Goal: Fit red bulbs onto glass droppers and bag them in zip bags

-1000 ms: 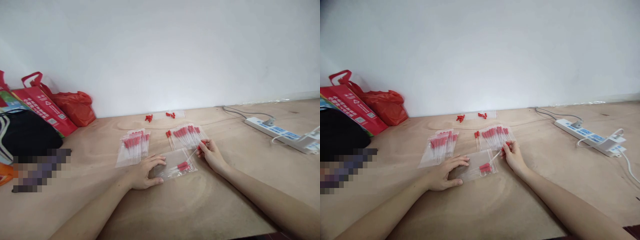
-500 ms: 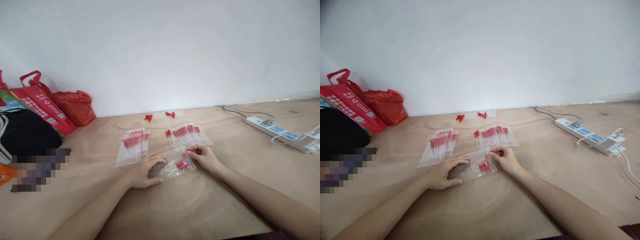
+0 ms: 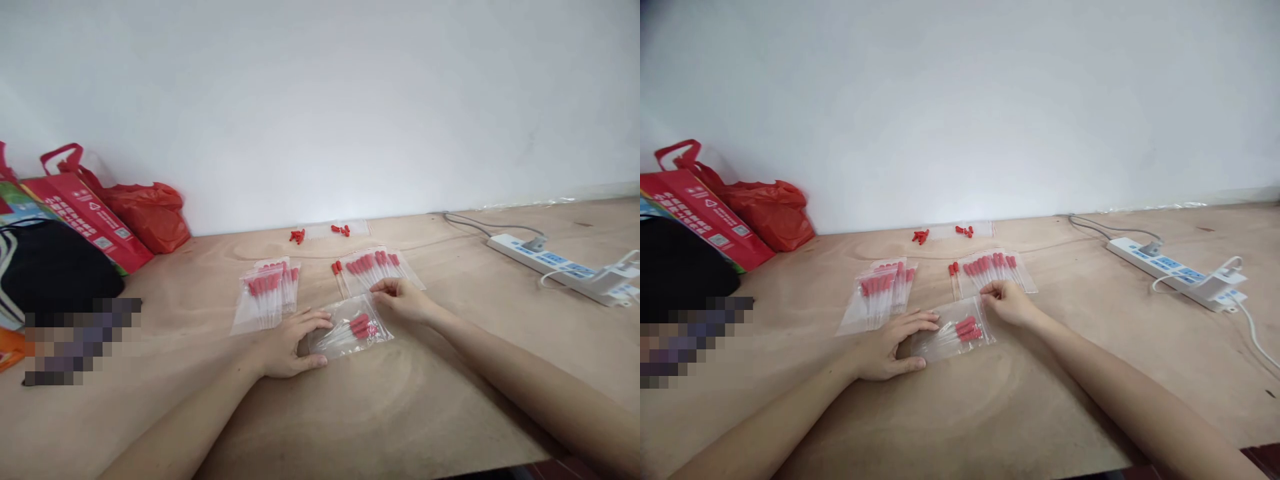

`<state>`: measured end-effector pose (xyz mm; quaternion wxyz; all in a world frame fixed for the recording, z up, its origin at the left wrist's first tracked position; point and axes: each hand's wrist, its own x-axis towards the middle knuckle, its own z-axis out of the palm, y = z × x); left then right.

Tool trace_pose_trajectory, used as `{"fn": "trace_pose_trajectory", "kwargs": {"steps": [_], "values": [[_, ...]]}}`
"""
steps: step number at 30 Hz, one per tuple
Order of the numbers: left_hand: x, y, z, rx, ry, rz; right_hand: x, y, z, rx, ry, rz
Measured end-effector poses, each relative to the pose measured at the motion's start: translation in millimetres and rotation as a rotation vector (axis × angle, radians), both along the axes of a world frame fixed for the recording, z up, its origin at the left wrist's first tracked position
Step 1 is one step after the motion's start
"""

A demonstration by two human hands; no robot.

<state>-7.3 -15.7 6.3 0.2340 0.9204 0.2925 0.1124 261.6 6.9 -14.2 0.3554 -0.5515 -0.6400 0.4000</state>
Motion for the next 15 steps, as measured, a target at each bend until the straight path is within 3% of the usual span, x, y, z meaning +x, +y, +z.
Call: {"fn": "trace_pose_trajectory", "kwargs": {"steps": [4, 10, 15], "values": [[-0.8, 0.9, -2.1, 0.002, 0.009, 0.0, -18.4, 33.7, 13.9, 0.194, -0.263, -0.121], [-0.5, -0.2, -1.7, 0.005, -0.023, -0.004, -68.7, 69.9, 17.0, 0.101, -0.363, -0.269], [-0.9, -0.1, -1.5, 0.003, -0.018, -0.014, -83.1, 80.5, 11.6, 0.053, -0.3, -0.282]]}}
